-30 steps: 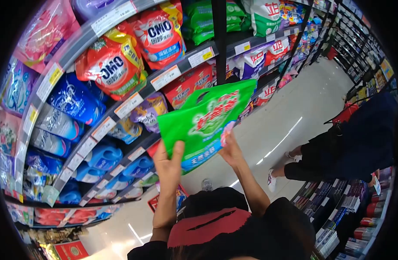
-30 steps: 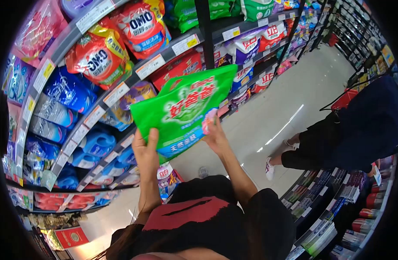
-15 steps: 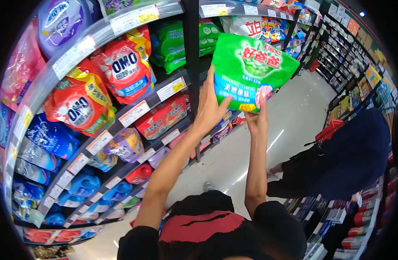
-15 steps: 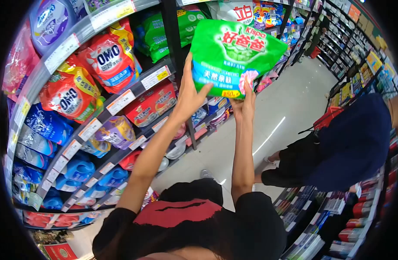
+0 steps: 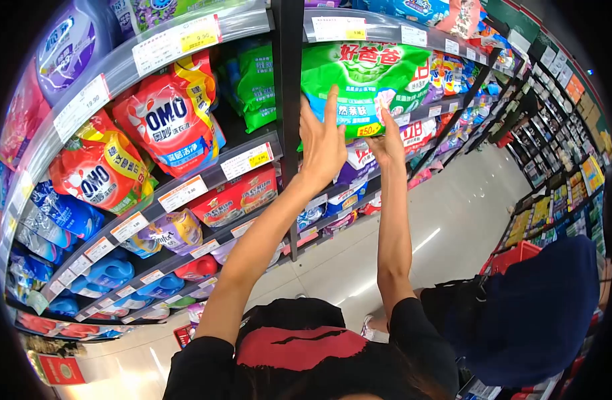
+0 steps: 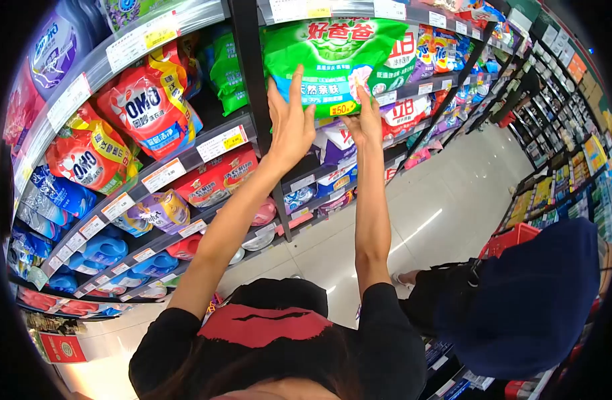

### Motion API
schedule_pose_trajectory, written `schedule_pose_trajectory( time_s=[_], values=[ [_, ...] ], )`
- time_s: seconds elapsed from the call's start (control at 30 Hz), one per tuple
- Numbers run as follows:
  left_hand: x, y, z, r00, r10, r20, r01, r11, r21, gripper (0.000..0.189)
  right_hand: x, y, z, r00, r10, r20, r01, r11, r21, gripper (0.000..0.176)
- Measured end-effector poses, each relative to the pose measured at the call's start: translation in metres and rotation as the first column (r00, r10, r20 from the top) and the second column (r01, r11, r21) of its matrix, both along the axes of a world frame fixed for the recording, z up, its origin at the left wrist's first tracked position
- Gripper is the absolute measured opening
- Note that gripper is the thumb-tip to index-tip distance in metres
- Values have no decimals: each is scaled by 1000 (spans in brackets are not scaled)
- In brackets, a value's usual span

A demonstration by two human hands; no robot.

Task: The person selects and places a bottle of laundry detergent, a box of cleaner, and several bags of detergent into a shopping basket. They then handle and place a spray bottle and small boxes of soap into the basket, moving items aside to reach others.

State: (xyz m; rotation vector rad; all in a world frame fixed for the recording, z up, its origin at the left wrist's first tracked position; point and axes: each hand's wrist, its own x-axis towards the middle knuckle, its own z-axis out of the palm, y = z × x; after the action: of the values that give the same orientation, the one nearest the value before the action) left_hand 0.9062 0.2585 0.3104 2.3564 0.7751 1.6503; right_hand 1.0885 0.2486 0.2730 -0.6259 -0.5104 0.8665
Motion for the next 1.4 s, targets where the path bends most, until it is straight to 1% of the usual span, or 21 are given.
schedule_pose_trajectory(
  time_s=[0.03, 0.13, 0.33, 0.37, 0.43, 0.47, 0.5, 0.53, 0.63, 0.73, 0.83, 0.87, 0.9, 1.0, 1.03, 1.13, 1.2, 1.27, 1.3, 1.37, 1.4],
  values=[
    [4, -1, 2, 1000, 8, 9, -8, 1000, -12, 66, 3, 9, -1, 999, 42, 20, -43, 998, 40, 55],
    [17, 5, 0, 994, 87, 63, -80, 991, -104, 66, -3, 17, 10, 995, -47, 91, 49, 999, -19, 59],
    [26, 29, -10, 978, 184, 96, -178, 982, -69, 65, -12, 26, 19, 956, -134, 261, 168, 980, -111, 62],
    [27, 30, -12, 980, 161, 119, -154, 986, -68, 64, -14, 26, 21, 906, -191, 377, 269, 949, -166, 63],
    [28, 31, -20, 980, 115, 160, -105, 992, -69, 63, -10, 18, 29, 786, -109, 608, 365, 876, -315, 64],
    [27, 31, -24, 984, 155, 83, -156, 988, 0, 63, -8, 17, 30, 710, -44, 702, 422, 825, -375, 65],
    [25, 31, -28, 980, 200, 7, -200, 977, 72, 62, -7, 19, 28, 608, -106, 787, 509, 813, -284, 69],
    [24, 31, -31, 967, 247, -64, -236, 961, 146, 62, -8, 19, 28, 594, -93, 799, 521, 801, -295, 69],
    [26, 32, -39, 960, 261, -99, -240, 952, 190, 64, -11, 22, 26, 533, -46, 845, 538, 789, -296, 73],
    [22, 39, -47, 975, 202, -90, -181, 964, 195, 63, -26, 21, 22, 531, -126, 838, 560, 794, -236, 72],
    [23, 36, -49, 953, 267, -144, -229, 944, 239, 60, -22, 26, 20, 474, -38, 880, 619, 724, -303, 73],
    [23, 33, -55, 966, 208, -153, -169, 957, 236, 59, -21, 27, 20, 454, -11, 891, 632, 709, -313, 73],
    [25, 32, -62, 976, 152, -154, -113, 965, 236, 58, -19, 33, 15, 286, -86, 954, 727, 668, -158, 73],
    [17, 16, -82, 976, 26, -215, 13, 984, 175, 53, -20, 27, 25, 202, 114, 973, 795, 561, -231, 71],
    [9, 6, -88, 975, -7, -221, 36, 991, 128, 52, -21, 25, 27, 84, 108, 991, 843, 522, -128, 70],
    [-24, -25, -105, 968, -139, -209, 144, 990, 7, 46, -41, 7, 56, -60, 240, 969, 930, 367, -33, 67],
    [-54, -42, -133, 951, -230, -204, 210, 971, -115, 42, -10, 21, 41, -447, -150, 882, 794, 388, 468, 60],
    [-96, -50, -174, 889, -304, -342, 228, 943, -243, 38, 6, 39, 45, -378, -275, 884, 727, 503, 468, 57],
    [-121, -62, -197, 855, -339, -392, 216, 921, -324, 36, -2, 46, 48, -102, -331, 938, 726, 620, 297, 56],
    [-174, -81, -247, 815, -241, -527, 19, 920, -391, 33, -10, 86, 19, 115, -653, 748, 785, 522, 335, 49],
    [-199, -93, -269, 778, -217, -590, -67, 904, -422, 32, 28, 106, -11, -101, -719, 687, 716, 428, 552, 38]
  ],
)
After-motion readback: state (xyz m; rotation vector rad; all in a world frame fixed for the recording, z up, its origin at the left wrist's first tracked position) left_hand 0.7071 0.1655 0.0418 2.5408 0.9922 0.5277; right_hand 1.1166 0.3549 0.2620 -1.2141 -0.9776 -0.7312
